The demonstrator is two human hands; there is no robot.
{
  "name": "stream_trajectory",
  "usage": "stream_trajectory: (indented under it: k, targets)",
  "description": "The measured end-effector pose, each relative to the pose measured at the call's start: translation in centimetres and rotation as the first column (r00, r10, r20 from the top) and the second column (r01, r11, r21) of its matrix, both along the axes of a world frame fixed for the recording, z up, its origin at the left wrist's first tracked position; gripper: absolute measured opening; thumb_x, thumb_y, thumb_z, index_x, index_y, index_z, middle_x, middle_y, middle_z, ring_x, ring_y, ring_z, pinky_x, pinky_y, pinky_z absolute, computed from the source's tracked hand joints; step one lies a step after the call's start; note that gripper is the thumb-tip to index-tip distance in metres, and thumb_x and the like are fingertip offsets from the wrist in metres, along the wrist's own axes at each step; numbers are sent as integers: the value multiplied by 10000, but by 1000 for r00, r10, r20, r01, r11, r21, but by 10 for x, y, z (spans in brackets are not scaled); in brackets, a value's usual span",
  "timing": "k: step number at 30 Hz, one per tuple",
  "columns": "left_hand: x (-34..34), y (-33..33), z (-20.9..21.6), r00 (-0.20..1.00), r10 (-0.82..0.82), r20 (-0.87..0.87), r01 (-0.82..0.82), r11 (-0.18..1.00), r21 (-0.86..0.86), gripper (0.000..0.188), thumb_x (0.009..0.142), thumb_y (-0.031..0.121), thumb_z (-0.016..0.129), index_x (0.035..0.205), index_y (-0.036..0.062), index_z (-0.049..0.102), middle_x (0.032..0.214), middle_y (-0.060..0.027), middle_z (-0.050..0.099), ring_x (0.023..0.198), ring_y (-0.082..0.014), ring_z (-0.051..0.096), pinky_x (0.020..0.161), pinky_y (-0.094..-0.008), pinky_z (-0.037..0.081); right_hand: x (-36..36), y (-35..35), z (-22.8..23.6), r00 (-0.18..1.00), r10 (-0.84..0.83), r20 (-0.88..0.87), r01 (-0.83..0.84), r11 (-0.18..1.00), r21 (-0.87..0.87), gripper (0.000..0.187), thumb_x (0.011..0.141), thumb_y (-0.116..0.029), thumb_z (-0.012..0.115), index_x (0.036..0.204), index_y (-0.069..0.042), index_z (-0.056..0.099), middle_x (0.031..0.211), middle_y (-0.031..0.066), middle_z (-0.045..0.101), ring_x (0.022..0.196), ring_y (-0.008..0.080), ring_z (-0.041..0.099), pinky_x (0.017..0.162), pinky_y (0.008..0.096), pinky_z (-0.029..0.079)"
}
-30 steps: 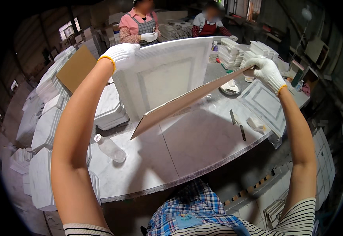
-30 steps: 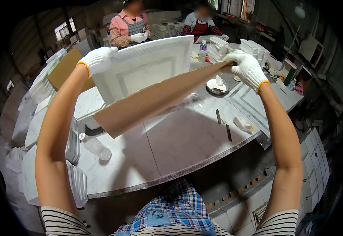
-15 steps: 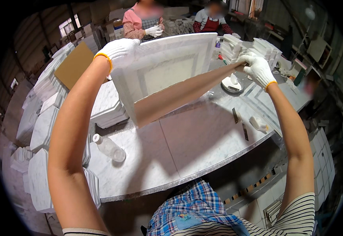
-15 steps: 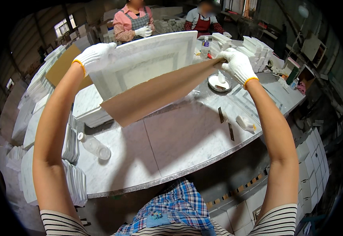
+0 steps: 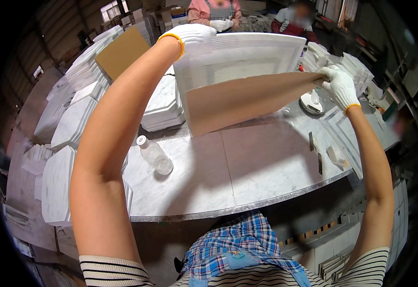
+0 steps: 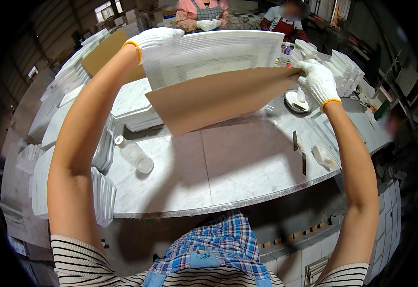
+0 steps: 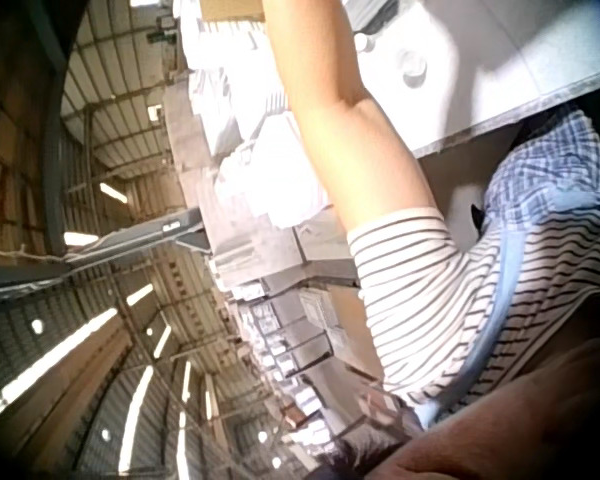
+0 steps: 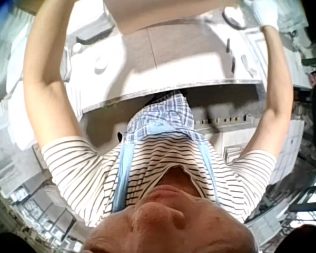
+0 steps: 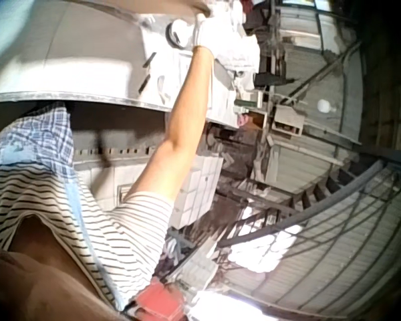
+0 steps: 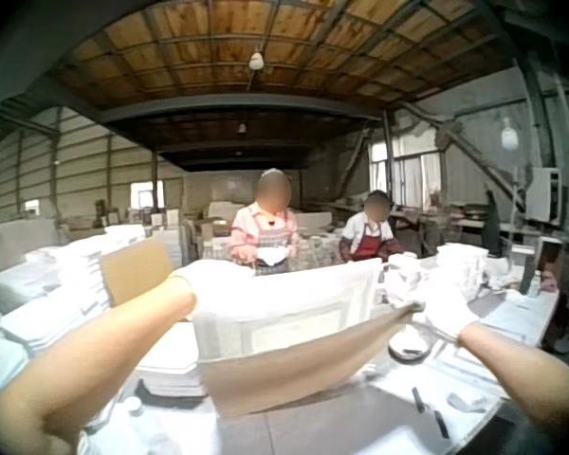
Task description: The person wraps square marble-patterned tiles in clear plastic film. They use a utility knife to cut the film and a cardboard separator to slide between tiles. The person stacks the wrapped tiles on the table and continues the process with new tiles.
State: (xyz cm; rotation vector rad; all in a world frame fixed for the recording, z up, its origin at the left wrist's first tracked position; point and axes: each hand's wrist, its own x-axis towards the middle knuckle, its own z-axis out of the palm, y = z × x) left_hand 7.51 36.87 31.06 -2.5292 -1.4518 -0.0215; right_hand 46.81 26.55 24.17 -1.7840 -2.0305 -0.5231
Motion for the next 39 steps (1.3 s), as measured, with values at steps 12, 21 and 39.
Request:
stream_trajectory:
  k: [12, 21, 39]
  targets:
    - [-4, 8, -3, 985, 27, 173, -18, 998, -54, 380, 950, 280, 571, 1247, 51, 627, 1117, -189, 693, 970, -349, 676, 827, -419, 544, 28, 17, 7, 995, 97, -26, -98, 995, -27, 294, 779, -168, 727, 1066, -102, 710, 989, 131, 661, 940, 338, 646, 824, 408, 508]
    - [-8, 17, -6, 999, -29, 28, 28, 1000, 7, 349, 952, 248, 552, 1232, 59, 638, 1035, -178, 701, 931, -332, 675, 805, -401, 544, 10, 21, 11, 997, 81, 18, -80, 995, -57, 296, 787, -188, 717, 1073, -112, 703, 995, 128, 665, 932, 340, 654, 807, 417, 511]
    - [6, -19, 12, 999, -44, -2, 44, 999, 21, 542, 1035, 520, 376, 1117, 38, 609, 1070, -240, 678, 1043, -414, 643, 897, -472, 497, -13, 49, 0, 983, -15, 183, -18, 984, 177, 448, 807, -252, 741, 1229, -217, 596, 1146, 95, 616, 944, 299, 670, 794, 433, 551]
